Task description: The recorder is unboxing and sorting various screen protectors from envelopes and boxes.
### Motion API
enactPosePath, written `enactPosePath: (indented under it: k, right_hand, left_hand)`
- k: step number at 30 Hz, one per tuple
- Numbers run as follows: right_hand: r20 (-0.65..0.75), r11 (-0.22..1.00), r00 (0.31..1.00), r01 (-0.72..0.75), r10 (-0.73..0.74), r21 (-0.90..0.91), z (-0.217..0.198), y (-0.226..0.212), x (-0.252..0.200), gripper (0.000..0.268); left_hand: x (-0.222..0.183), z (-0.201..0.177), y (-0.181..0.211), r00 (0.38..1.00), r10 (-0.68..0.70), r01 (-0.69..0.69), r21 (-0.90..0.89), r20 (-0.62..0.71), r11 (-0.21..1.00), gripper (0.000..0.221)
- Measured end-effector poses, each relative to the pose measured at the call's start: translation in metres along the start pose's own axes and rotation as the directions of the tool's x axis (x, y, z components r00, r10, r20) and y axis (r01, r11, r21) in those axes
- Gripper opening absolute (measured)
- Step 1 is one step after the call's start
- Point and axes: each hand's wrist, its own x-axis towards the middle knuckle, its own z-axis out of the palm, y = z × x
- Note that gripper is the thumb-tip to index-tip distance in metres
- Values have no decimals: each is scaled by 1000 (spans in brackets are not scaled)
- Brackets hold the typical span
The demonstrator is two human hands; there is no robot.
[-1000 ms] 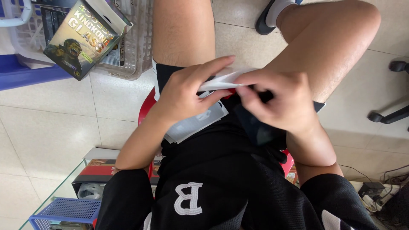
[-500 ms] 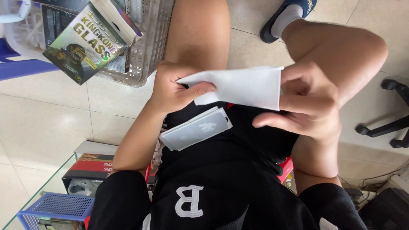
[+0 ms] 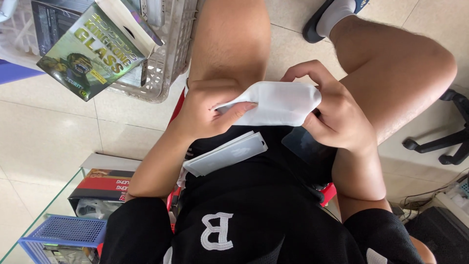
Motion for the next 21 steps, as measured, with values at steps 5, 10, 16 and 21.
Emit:
enactPosePath:
  k: [5, 10, 16, 21]
  right_hand:
    - [-94, 993, 992, -86, 79, -76, 18, 6, -3, 20]
    - [-114, 969, 982, -172, 153, -175, 28, 2, -1, 24]
    - [-118, 972, 986, -143, 122, -188, 19, 10, -14, 27]
    - [-167, 983, 968, -185, 186, 22, 11, 3, -27, 20]
  left_hand:
    - [-1, 4, -2, 999, 35, -33, 53, -19, 998, 16]
    - [-1, 4, -2, 996, 86, -86, 75, -5, 993, 12]
    - [-3, 1, -11, 992, 123, -124, 56, 13, 991, 13]
    - [-7, -5, -19, 999, 47, -43, -144, 22, 989, 15]
